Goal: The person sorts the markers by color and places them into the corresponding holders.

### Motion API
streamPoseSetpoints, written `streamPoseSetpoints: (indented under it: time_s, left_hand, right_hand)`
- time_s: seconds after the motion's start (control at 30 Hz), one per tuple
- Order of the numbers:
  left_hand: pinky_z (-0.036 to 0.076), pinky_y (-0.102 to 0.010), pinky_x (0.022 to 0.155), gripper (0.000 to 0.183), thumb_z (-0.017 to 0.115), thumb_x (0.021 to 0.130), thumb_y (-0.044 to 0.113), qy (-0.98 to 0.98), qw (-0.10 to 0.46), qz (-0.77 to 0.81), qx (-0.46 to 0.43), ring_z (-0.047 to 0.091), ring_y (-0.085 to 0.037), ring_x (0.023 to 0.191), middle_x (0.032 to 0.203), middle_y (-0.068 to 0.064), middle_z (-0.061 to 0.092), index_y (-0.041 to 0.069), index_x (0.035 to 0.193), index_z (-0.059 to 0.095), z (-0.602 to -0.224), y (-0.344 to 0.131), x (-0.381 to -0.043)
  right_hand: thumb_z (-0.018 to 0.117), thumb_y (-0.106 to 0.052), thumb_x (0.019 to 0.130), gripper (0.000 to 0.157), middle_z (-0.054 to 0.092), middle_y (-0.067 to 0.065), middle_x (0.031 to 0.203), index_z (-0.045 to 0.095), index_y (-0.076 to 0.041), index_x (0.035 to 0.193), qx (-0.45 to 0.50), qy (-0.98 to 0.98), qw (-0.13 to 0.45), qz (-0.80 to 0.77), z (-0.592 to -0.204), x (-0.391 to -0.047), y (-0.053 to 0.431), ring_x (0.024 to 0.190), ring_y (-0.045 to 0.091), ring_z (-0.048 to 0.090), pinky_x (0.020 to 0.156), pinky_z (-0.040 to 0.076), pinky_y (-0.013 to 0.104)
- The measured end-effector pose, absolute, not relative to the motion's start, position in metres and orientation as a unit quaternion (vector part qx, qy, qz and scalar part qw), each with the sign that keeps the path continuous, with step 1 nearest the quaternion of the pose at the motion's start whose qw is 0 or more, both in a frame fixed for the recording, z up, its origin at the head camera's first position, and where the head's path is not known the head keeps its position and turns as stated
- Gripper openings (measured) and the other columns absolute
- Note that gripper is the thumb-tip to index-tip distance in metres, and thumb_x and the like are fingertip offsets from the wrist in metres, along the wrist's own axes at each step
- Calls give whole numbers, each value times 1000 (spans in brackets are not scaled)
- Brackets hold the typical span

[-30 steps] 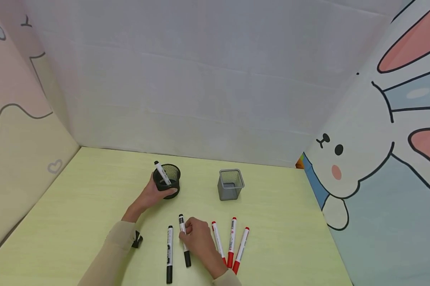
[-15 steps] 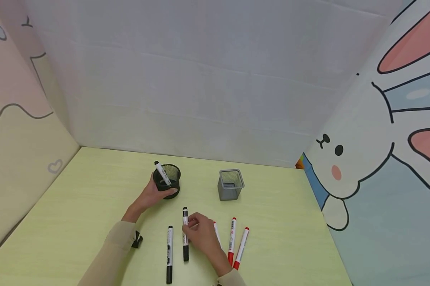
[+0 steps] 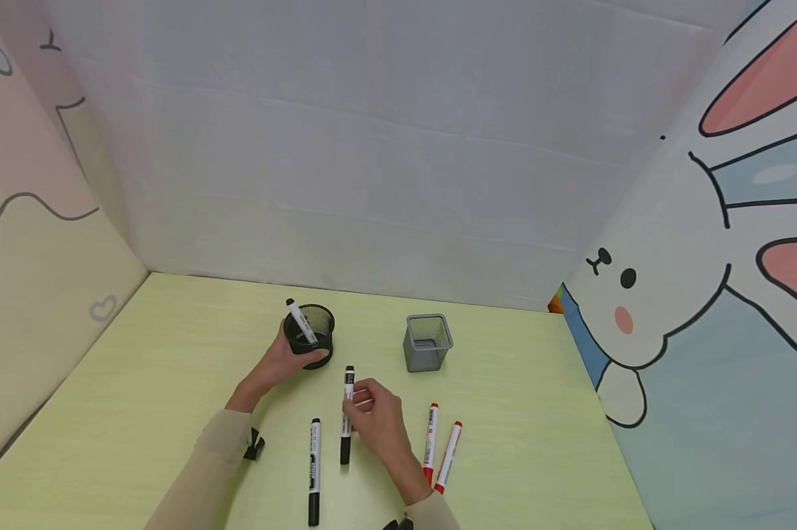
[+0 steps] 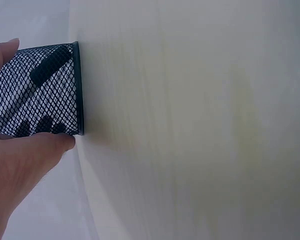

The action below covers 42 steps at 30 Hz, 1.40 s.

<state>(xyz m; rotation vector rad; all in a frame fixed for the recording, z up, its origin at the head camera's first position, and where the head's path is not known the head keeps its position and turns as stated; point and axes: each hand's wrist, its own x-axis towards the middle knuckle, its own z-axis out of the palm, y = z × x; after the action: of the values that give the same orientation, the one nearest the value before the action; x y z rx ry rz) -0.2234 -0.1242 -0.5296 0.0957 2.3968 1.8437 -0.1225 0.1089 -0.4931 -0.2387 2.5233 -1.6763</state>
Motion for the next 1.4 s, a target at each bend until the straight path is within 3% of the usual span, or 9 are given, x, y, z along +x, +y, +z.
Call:
streamPoseSetpoints:
  time_s: [0.47,0.77,1.1,1.4]
  left_hand:
    - [27,-59,116,102,82,89,21,791,56,609,32,37,-40,142,154,-24,37,8,159,9,-530,-124,-223]
    - [25,-61,117,102,82,90,20,786,53,614,40,36,-42,143,154,-26,36,6,159,8,-528,-125,-223]
    - [29,-61,115,103,83,88,20,786,48,614,46,38,-42,140,153,-26,37,6,158,9,-531,-124,-224]
    - [27,-58,117,102,83,88,19,784,54,617,43,37,-40,141,154,-25,36,6,158,9,-531,-125,-225]
  right_hand:
    - [73,-10,95,26,72,14,102,68,-1,118,-67,805,-21,-589,-478,-134,107,90,27,73,66,59,26]
    - [71,-2,95,28,70,19,108,66,1,123,-50,784,-48,-617,-470,-141,98,95,36,71,71,61,41]
    - [67,5,94,25,68,24,103,64,10,118,-52,774,-97,-624,-435,-134,87,89,38,70,68,61,33]
    - [68,7,94,24,67,24,103,64,9,117,-46,767,-114,-629,-427,-141,82,91,37,70,72,61,36]
